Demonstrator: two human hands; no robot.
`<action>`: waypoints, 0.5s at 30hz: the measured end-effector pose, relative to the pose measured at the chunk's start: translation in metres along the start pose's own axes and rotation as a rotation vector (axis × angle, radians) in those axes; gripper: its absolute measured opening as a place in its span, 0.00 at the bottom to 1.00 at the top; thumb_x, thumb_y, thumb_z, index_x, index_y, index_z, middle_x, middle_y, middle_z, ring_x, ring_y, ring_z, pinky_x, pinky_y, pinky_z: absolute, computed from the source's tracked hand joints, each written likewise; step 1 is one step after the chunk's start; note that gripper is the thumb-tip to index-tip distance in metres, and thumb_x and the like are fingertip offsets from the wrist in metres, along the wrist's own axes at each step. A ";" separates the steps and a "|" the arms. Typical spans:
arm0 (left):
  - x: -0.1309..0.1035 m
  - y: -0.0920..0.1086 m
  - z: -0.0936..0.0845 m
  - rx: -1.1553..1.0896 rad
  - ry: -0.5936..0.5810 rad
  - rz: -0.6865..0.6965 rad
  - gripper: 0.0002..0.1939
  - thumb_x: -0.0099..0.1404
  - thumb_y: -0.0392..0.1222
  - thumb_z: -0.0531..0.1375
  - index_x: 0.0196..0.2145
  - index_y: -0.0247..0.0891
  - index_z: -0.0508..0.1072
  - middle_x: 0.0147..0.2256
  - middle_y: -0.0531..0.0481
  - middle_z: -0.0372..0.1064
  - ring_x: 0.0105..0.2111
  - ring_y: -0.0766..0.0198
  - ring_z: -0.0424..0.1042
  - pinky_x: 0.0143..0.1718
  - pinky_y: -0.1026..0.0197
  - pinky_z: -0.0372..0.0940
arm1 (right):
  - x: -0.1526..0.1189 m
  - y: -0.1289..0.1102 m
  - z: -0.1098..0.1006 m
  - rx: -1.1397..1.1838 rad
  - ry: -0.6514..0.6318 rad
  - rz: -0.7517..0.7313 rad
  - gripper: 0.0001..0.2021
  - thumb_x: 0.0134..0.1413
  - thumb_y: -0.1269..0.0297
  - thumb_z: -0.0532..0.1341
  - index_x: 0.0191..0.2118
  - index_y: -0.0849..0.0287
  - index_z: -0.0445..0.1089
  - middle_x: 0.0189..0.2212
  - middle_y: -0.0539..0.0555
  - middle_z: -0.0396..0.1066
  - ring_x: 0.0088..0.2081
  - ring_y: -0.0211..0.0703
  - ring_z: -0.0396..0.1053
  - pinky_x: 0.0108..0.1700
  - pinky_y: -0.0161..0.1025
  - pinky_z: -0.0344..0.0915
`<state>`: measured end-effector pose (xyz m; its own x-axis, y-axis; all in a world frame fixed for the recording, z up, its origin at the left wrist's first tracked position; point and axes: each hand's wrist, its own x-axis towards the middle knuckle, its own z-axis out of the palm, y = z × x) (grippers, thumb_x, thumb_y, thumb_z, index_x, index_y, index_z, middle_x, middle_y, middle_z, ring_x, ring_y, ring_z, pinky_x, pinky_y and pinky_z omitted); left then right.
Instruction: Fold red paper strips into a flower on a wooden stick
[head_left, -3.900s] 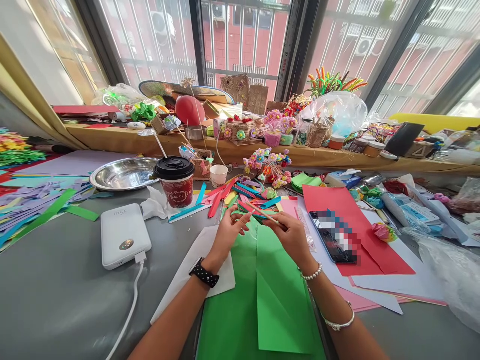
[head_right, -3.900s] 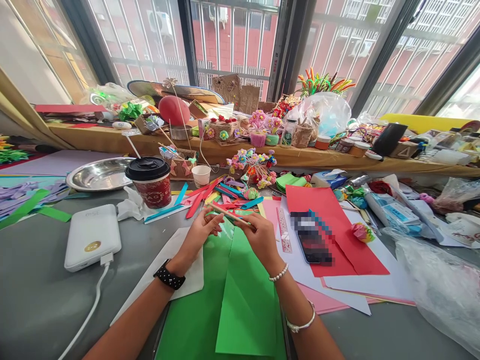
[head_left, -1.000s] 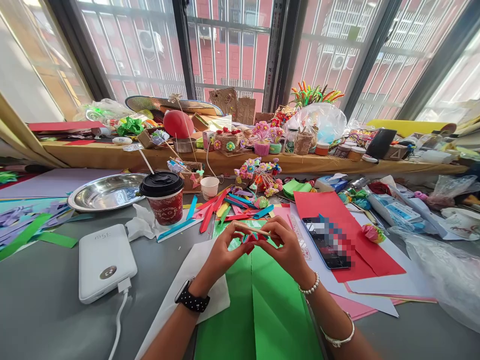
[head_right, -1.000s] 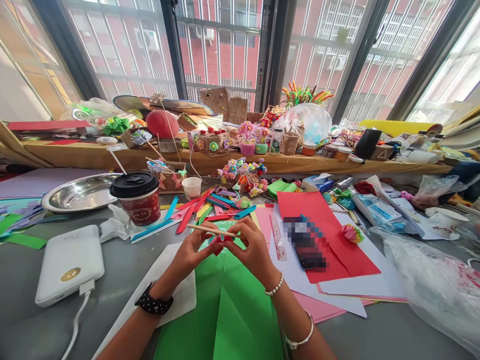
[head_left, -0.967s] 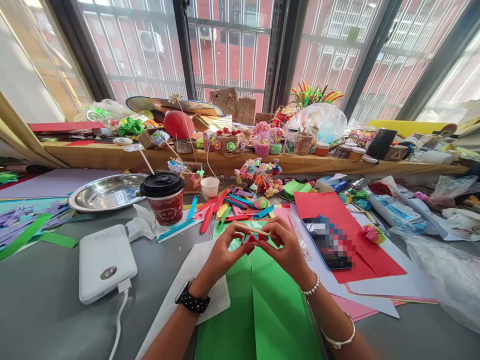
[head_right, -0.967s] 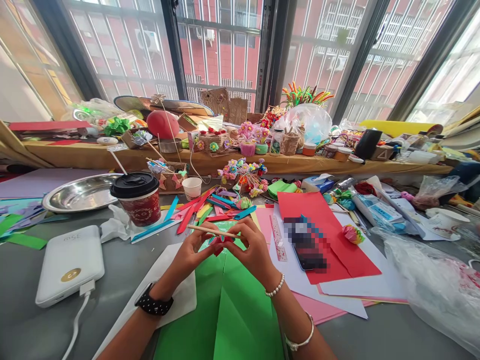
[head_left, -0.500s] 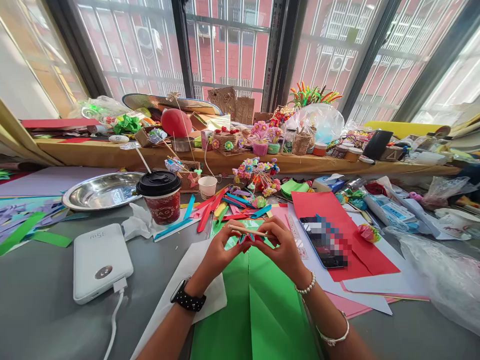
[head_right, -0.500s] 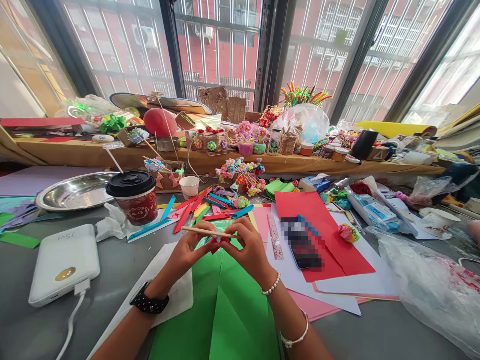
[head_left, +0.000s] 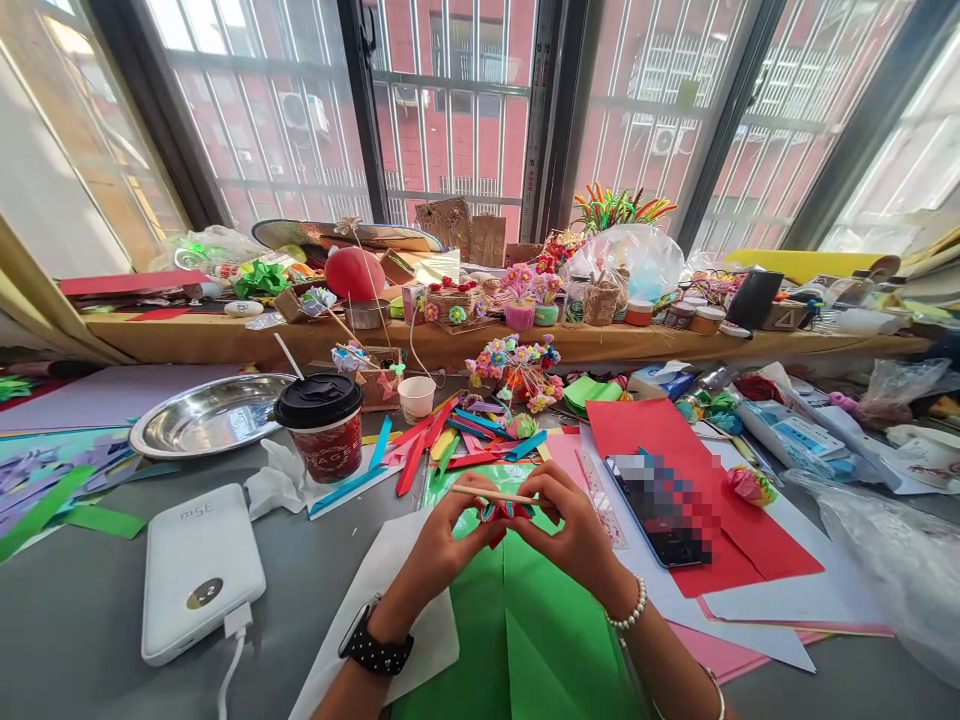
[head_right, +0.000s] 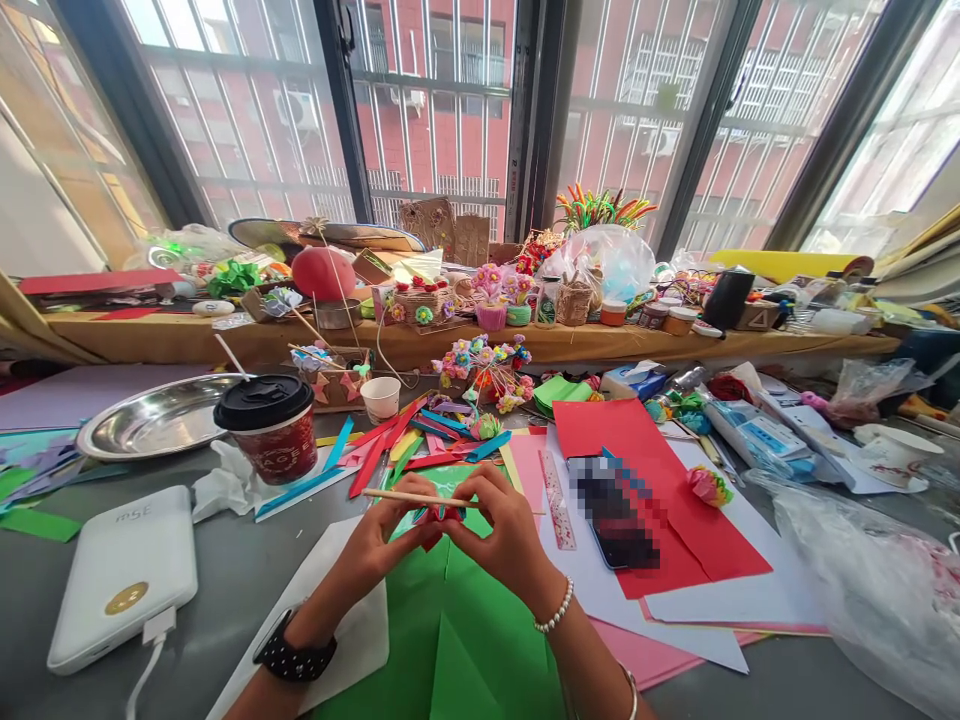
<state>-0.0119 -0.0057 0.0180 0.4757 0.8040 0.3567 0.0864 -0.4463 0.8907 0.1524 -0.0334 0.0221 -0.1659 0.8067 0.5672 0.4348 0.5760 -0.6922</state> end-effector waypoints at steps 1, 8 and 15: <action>0.000 0.000 0.000 -0.009 -0.001 0.001 0.08 0.55 0.43 0.56 0.32 0.36 0.68 0.34 0.46 0.62 0.36 0.60 0.63 0.35 0.59 0.62 | 0.000 0.000 0.000 0.001 0.004 0.003 0.05 0.45 0.67 0.60 0.30 0.59 0.62 0.28 0.50 0.58 0.23 0.32 0.55 0.19 0.29 0.54; -0.001 -0.001 0.001 -0.069 -0.022 0.002 0.08 0.56 0.42 0.56 0.32 0.36 0.68 0.34 0.47 0.60 0.37 0.60 0.63 0.39 0.57 0.61 | -0.001 0.001 0.001 -0.006 0.002 -0.001 0.05 0.46 0.67 0.59 0.30 0.59 0.61 0.27 0.49 0.58 0.22 0.31 0.53 0.19 0.29 0.52; 0.000 0.000 0.002 -0.085 -0.008 -0.059 0.09 0.55 0.43 0.56 0.33 0.36 0.68 0.34 0.46 0.63 0.35 0.60 0.64 0.35 0.59 0.61 | -0.001 0.005 0.001 -0.028 -0.022 0.017 0.05 0.47 0.66 0.59 0.29 0.59 0.60 0.27 0.49 0.57 0.21 0.30 0.51 0.18 0.30 0.50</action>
<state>-0.0107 -0.0066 0.0172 0.4789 0.8248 0.3006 0.0404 -0.3628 0.9310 0.1534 -0.0310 0.0180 -0.1780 0.8192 0.5452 0.4620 0.5588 -0.6887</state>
